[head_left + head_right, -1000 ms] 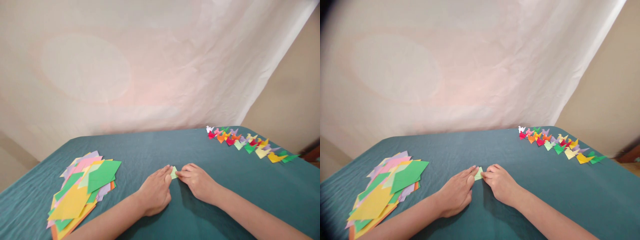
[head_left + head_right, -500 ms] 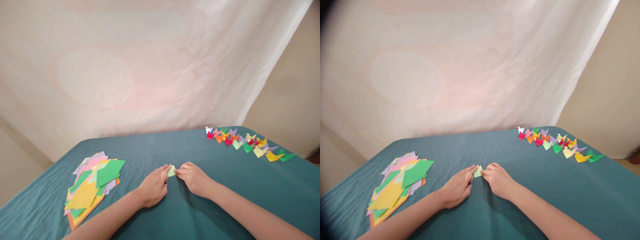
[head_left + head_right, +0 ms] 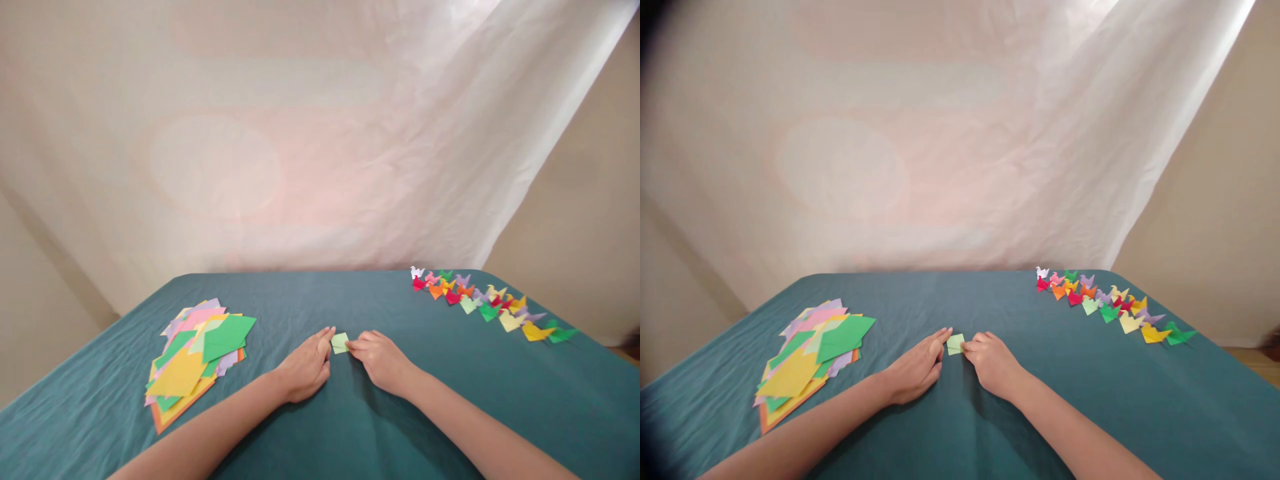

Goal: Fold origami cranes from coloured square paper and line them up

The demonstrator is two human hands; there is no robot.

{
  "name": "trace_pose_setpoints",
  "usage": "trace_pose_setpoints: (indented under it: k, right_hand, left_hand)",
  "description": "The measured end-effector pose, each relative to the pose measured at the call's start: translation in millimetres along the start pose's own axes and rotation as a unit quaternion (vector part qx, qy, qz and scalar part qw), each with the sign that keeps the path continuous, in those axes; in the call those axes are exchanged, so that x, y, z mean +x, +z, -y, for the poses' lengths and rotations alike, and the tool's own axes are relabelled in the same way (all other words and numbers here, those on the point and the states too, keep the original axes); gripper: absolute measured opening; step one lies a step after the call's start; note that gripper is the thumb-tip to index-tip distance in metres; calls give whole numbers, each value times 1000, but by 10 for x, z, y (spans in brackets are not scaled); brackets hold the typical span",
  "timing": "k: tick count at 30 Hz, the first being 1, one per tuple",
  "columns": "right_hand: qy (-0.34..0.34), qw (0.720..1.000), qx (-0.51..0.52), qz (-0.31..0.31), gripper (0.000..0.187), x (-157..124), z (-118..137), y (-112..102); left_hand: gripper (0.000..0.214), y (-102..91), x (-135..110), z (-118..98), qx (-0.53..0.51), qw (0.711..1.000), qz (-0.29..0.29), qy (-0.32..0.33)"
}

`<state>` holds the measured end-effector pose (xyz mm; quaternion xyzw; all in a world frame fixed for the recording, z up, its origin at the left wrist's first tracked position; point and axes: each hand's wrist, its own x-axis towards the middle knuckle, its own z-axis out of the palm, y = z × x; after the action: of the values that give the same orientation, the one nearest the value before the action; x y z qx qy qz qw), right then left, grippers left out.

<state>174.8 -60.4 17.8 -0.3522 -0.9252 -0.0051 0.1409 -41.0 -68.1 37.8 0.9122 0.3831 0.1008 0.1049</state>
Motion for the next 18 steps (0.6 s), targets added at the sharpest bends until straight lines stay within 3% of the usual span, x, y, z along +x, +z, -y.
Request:
trace_pose_setpoints:
  k: [4,9,18]
  right_hand:
    - [1,1000,8,0,26,-4,5,8]
    - [7,999,41,-9,25,-19,-10,40]
    - [3,998,57,-28,24,-28,-29,69]
  left_hand:
    - [27,-62,22,-144,25,999,6,30]
    - [25,19,51,-285,49,997,25,54]
    - [25,47,69,-206,81,995,43,41]
